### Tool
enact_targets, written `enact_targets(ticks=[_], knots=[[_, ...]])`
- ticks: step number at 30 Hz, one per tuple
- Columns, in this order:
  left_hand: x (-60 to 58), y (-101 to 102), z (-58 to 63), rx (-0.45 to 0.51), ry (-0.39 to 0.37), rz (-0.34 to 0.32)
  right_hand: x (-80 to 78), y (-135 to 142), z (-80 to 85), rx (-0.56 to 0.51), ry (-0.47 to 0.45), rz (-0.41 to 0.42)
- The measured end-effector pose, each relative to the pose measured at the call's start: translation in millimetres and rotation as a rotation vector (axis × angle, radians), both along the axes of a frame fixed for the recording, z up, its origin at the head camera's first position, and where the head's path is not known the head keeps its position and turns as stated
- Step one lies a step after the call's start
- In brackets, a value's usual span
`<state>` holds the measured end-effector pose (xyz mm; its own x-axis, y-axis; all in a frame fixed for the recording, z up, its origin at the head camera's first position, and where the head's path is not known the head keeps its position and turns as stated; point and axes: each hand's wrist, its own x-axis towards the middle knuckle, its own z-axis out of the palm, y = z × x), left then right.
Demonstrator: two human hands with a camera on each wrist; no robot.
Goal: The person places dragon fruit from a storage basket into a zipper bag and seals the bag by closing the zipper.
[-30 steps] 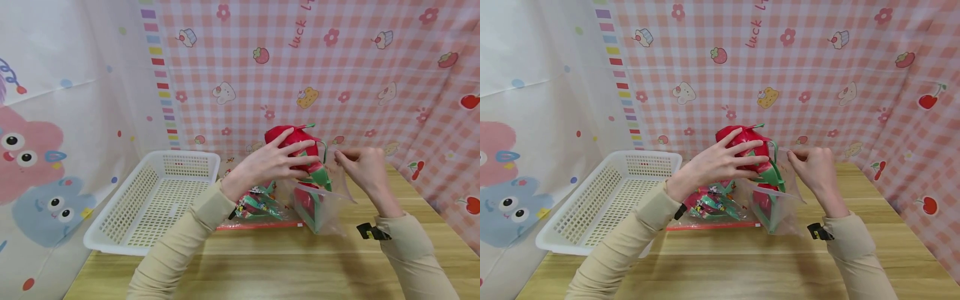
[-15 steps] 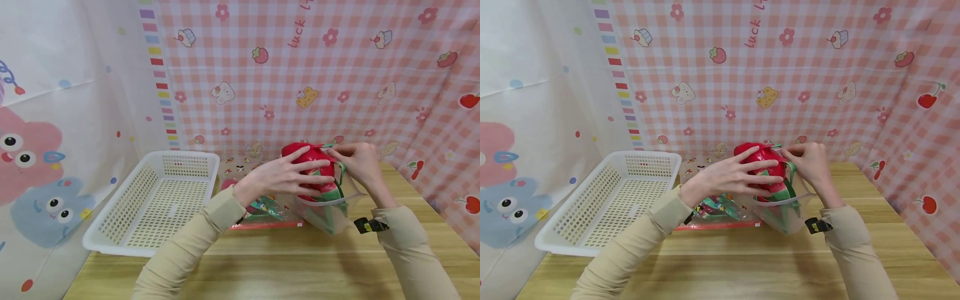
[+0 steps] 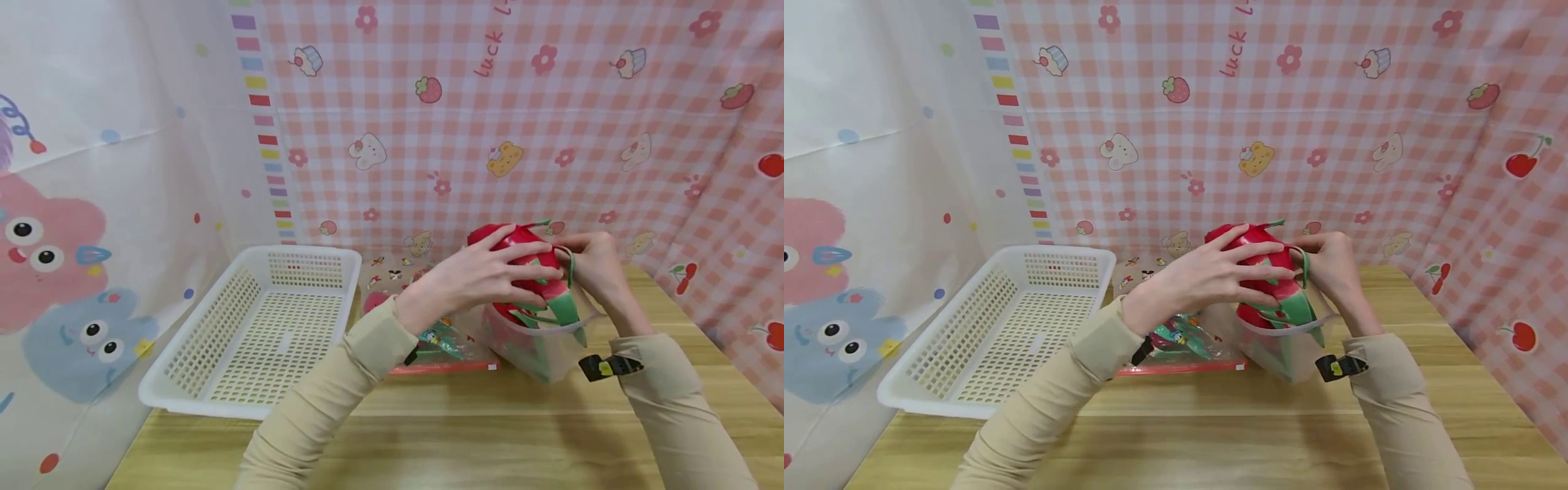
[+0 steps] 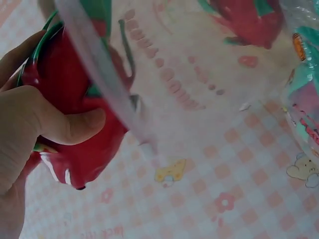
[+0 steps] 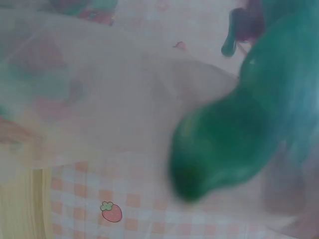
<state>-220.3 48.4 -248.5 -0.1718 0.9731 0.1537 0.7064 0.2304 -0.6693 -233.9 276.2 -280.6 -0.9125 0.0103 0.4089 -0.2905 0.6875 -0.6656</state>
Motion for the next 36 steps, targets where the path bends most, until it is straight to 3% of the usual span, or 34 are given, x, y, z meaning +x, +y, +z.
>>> enact_targets(ticks=[4, 10, 13, 16, 23, 28, 32, 36], knots=[[-0.6, 0.1, -10.9, -0.007, 0.09, -0.036, 1.4, 0.9, -1.4, -0.055, -0.026, 0.014], [2.4, -0.5, -23.8, -0.114, 0.16, -0.122, 3.6, -5.9, 1.6, 0.002, 0.079, 0.018], [2.8, -0.4, -27.0, -0.156, 0.161, -0.106, 4.4, -10.4, 2.7, 0.02, 0.119, 0.041], [0.9, -0.1, -28.7, -0.139, 0.162, -0.087, 5.2, -11.6, 2.5, 0.028, 0.138, 0.062], [2.5, 4.5, -28.8, -0.121, 0.121, -0.058, 4.3, -5.3, 3.1, -0.027, 0.043, 0.063], [6.9, 10.2, -24.8, -0.13, 0.104, -0.083, 6.0, -1.5, 5.8, -0.062, 0.018, 0.067], [4.4, 8.3, -27.4, -0.086, 0.098, -0.097, 8.5, -0.5, 6.3, -0.064, 0.014, 0.048], [0.1, 4.6, -39.5, 0.018, 0.063, -0.083, 9.3, -0.9, 4.9, -0.056, 0.001, 0.022]])
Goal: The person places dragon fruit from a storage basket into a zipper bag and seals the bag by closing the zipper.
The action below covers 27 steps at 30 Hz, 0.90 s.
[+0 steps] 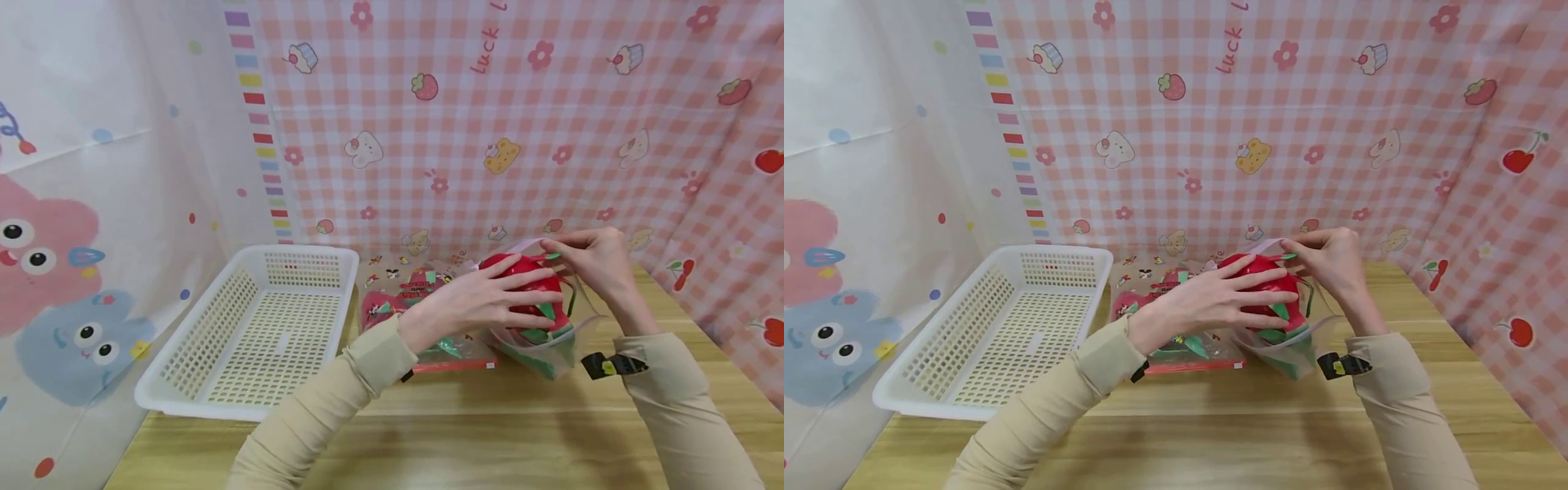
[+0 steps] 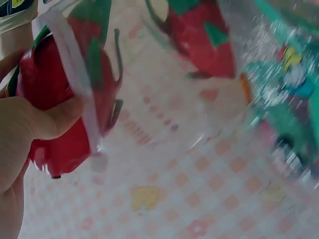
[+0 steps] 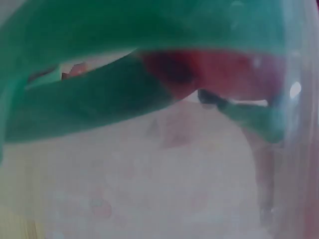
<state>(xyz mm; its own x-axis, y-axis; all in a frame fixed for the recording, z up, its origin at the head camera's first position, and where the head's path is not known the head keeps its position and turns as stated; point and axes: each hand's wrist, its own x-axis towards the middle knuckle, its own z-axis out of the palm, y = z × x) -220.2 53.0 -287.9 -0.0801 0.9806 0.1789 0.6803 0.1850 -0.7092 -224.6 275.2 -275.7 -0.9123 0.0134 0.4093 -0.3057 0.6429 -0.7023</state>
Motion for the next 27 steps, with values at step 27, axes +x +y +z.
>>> enact_targets(ticks=[27], knots=[[5.1, 24.0, -82.0, 1.055, -2.085, 0.121, -1.6, 4.2, -8.0, -0.144, -0.019, -0.094]])
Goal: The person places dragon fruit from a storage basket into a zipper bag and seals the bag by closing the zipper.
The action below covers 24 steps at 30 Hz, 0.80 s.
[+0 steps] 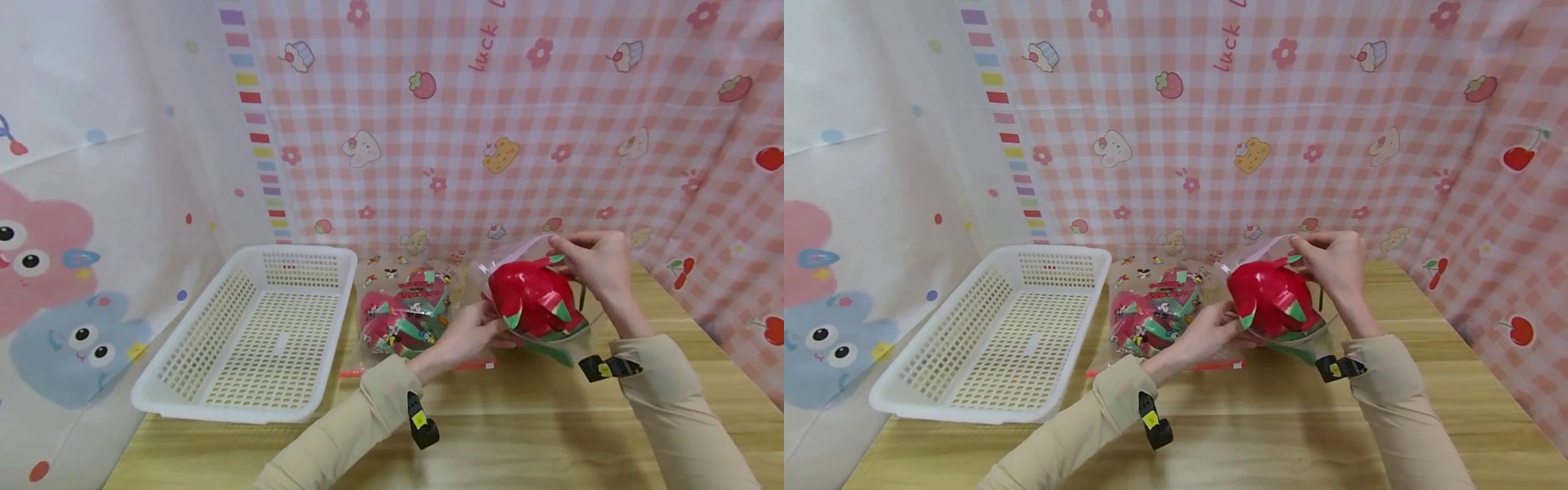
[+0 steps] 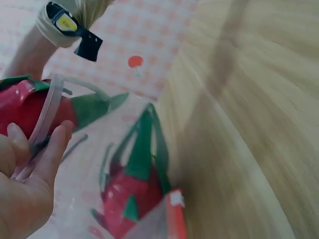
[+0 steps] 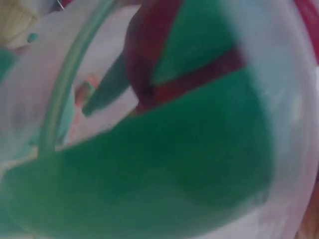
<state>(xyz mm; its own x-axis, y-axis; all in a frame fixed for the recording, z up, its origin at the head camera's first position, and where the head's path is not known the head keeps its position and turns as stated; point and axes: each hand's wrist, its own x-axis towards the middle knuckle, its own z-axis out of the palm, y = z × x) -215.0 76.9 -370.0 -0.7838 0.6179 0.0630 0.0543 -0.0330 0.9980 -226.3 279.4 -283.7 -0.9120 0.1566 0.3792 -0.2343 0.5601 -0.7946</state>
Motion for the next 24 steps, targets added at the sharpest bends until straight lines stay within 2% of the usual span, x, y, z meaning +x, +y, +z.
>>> enact_targets(ticks=[3, 6, 9, 11, 13, 16, 19, 21, 24], knots=[[3.0, 0.7, 6.5, 0.023, 0.002, 0.046, 0.8, 3.6, 3.0, 0.061, 0.014, 0.001], [5.5, -2.9, 17.5, -0.053, 0.046, 0.129, 2.5, 7.8, 6.2, 0.143, 0.038, 0.012], [4.9, -9.4, 33.3, -0.152, 0.175, 0.269, 4.3, 10.8, 10.7, 0.243, 0.109, 0.003], [2.7, -13.2, 44.2, -0.175, 0.279, 0.372, 6.0, 11.6, 13.8, 0.291, 0.162, -0.031], [0.4, -16.1, 52.3, -0.21, 0.38, 0.447, 6.9, 10.3, 14.9, 0.347, 0.211, -0.067], [-1.5, -18.8, 57.4, -0.285, 0.441, 0.479, 7.1, 5.9, 11.5, 0.418, 0.234, -0.066], [-2.7, -20.0, 57.6, -0.4, 0.47, 0.48, 4.9, 1.0, 6.6, 0.491, 0.228, -0.004], [-3.9, -20.0, 59.8, -0.406, 0.489, 0.505, 4.1, -1.0, 7.1, 0.493, 0.264, 0.007], [-5.6, -19.6, 63.4, -0.335, 0.513, 0.565, 4.1, -4.3, 12.7, 0.481, 0.35, -0.022]])
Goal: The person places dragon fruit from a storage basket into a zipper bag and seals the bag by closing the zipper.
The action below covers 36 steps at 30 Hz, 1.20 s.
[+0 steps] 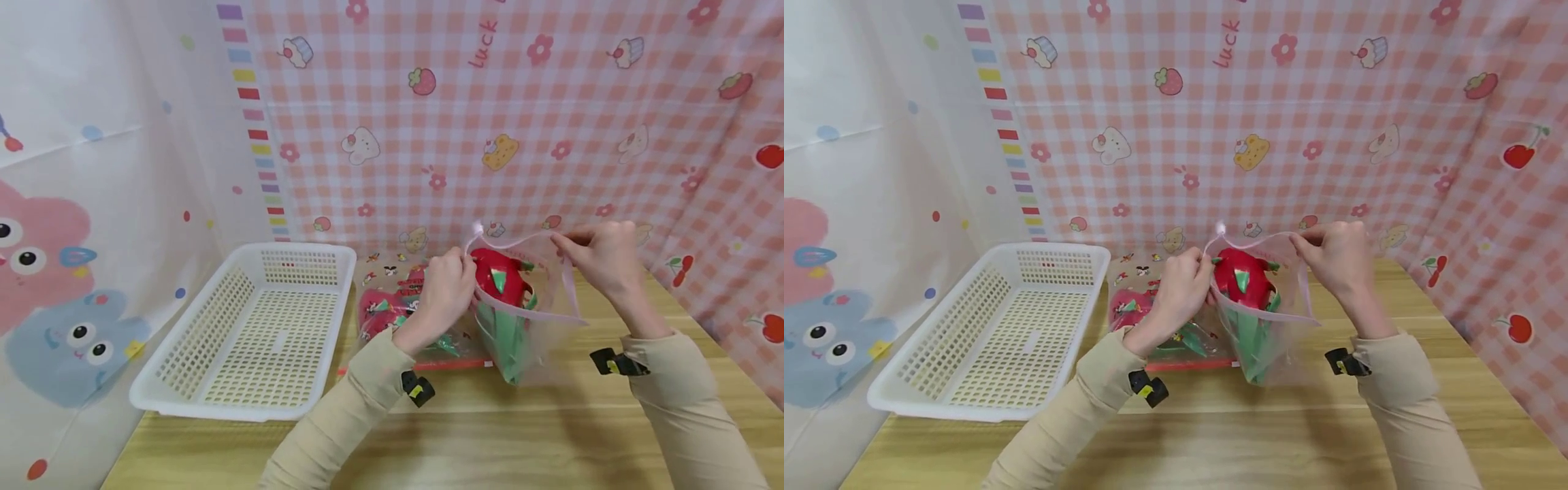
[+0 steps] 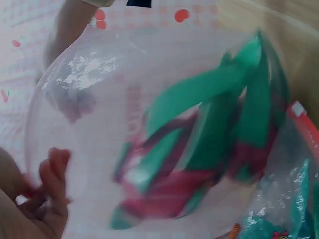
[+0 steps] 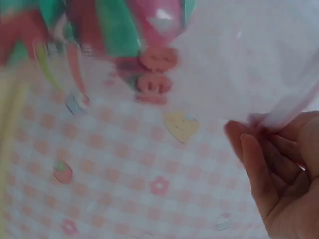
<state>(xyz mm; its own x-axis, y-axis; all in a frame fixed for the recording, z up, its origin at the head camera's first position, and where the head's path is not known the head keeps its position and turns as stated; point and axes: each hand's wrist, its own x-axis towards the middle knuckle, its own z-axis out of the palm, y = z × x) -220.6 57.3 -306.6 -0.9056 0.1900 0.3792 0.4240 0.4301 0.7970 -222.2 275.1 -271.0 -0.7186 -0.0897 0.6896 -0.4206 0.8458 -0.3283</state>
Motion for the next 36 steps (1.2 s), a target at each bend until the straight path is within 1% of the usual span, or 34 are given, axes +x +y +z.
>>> enact_targets(ticks=[1, 2, 4, 6, 8, 9, 10, 11, 12, 14, 16, 17, 18, 19, 20, 21, 23, 24, 26, 29, 30, 33, 36], knots=[[-0.4, -0.1, 0.5, 0.042, 0.005, 0.004, 0.4, -1.6, 2.0, -0.005, 0.032, -0.005], [0.0, -0.5, 0.5, 0.083, -0.01, 0.003, 0.4, -3.0, 3.3, 0.004, 0.056, -0.012], [0.3, -1.2, -3.0, 0.142, -0.053, -0.016, -0.3, -5.6, 3.0, 0.001, 0.048, -0.012], [1.0, -3.0, -7.4, 0.178, -0.1, -0.048, -2.0, -6.8, -0.3, -0.019, 0.036, -0.002], [0.8, -6.4, -11.2, 0.175, -0.127, -0.087, -3.9, -6.8, -3.8, -0.041, 0.034, 0.006], [0.0, -8.9, -12.3, 0.156, -0.133, -0.111, -4.5, -6.8, -5.0, -0.061, 0.036, 0.011], [-1.1, -12.2, -12.9, 0.125, -0.134, -0.135, -4.8, -6.6, -5.8, -0.061, 0.046, 0.011], [-2.5, -16.3, -12.6, 0.074, -0.125, -0.142, -4.8, -6.8, -6.5, -0.06, 0.053, 0.012], [-4.7, -20.7, -11.7, 0.012, -0.108, -0.142, -4.7, -7.3, -7.0, -0.057, 0.056, 0.013], [-11.8, -29.8, -9.6, -0.139, -0.02, -0.097, -4.1, -8.6, -7.7, -0.048, 0.058, 0.016], [-20.9, -37.8, -7.5, -0.293, 0.107, -0.043, -3.0, -9.8, -8.5, -0.044, 0.061, 0.023], [-26.3, -40.8, -7.2, -0.355, 0.175, -0.028, -2.6, -10.4, -9.0, -0.043, 0.063, 0.027], [-31.5, -43.1, -7.4, -0.392, 0.237, -0.04, -2.0, -10.8, -9.6, -0.041, 0.067, 0.031], [-36.0, -44.9, -8.1, -0.409, 0.288, -0.064, -1.3, -11.2, -10.1, -0.04, 0.071, 0.036], [-39.8, -46.2, -9.2, -0.405, 0.316, -0.107, -0.5, -11.5, -10.6, -0.041, 0.073, 0.043], [-43.0, -47.0, -10.6, -0.393, 0.329, -0.157, 0.4, -11.8, -11.1, -0.041, 0.073, 0.05], [-46.9, -47.3, -13.5, -0.339, 0.314, -0.237, 2.4, -11.7, -12.0, -0.04, 0.074, 0.055], [-47.9, -47.0, -14.8, -0.311, 0.306, -0.247, 3.9, -11.3, -12.2, -0.039, 0.07, 0.058], [-48.2, -45.5, -16.5, -0.273, 0.299, -0.222, 8.5, -10.0, -11.6, -0.023, 0.053, 0.057], [-46.6, -42.8, -18.1, -0.264, 0.31, -0.164, 21.3, -6.9, -8.7, 0.045, -0.045, 0.041], [-46.1, -42.0, -18.8, -0.266, 0.318, -0.143, 27.3, -5.6, -7.1, 0.077, -0.1, 0.042], [-44.8, -40.3, -21.1, -0.26, 0.33, -0.099, 49.1, -2.8, -0.8, 0.196, -0.307, 0.048], [-43.8, -39.6, -22.4, -0.257, 0.349, -0.07, 72.0, -6.0, 2.2, 0.321, -0.471, 0.071]])
